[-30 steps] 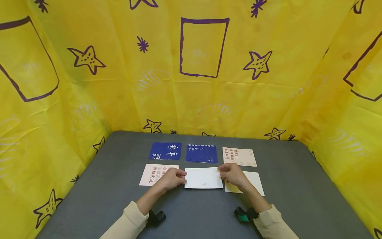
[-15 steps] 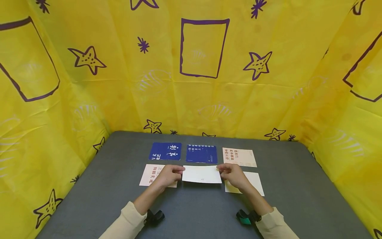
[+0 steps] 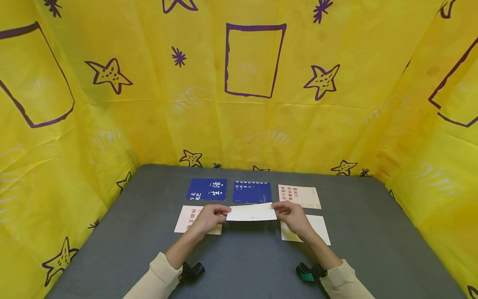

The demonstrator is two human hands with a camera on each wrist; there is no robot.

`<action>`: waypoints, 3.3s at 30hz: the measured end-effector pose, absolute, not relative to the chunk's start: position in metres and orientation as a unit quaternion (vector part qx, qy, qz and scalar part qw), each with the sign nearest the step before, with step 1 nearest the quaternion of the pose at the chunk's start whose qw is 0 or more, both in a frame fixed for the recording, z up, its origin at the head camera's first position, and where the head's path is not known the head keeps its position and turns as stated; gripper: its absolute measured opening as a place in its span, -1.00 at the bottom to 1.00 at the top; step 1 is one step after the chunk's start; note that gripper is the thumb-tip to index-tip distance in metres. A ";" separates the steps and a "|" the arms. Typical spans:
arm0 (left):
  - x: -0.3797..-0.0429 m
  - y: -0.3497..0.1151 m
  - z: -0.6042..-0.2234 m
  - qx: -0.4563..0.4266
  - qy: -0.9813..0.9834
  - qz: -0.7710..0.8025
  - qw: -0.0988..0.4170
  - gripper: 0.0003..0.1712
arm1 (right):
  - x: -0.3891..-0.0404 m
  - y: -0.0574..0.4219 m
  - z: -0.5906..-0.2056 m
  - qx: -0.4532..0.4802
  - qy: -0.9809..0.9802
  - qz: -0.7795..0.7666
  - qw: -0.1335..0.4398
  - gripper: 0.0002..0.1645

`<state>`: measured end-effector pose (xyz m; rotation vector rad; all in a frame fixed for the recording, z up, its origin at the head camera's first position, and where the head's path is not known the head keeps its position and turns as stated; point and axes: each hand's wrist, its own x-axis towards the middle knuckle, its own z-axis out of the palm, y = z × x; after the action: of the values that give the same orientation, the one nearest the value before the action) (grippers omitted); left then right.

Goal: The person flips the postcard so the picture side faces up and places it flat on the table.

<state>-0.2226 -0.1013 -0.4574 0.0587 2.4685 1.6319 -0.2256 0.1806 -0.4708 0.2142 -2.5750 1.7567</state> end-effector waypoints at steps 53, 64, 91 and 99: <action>-0.224 -0.095 -0.456 0.020 0.813 0.581 -0.011 -0.86 | -0.222 0.185 -0.462 0.003 -0.804 0.595 0.007 -0.78; -0.225 -0.095 -0.454 0.021 0.810 0.586 -0.010 -0.84 | -0.223 0.185 -0.462 -0.008 -0.810 0.586 0.005 -0.82; -0.225 -0.085 -0.461 -0.005 0.774 0.634 -0.006 -0.73 | -0.223 0.178 -0.464 -0.038 -0.798 0.602 -0.010 -0.79; -0.226 -0.081 -0.463 -0.012 0.767 0.642 -0.010 -0.68 | -0.224 0.176 -0.467 -0.063 -0.785 0.616 -0.021 -0.78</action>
<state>-0.2259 -0.0814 -0.4633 -0.0366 2.4244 2.0284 -0.2237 0.1761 -0.4668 -0.1996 -2.4995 1.9632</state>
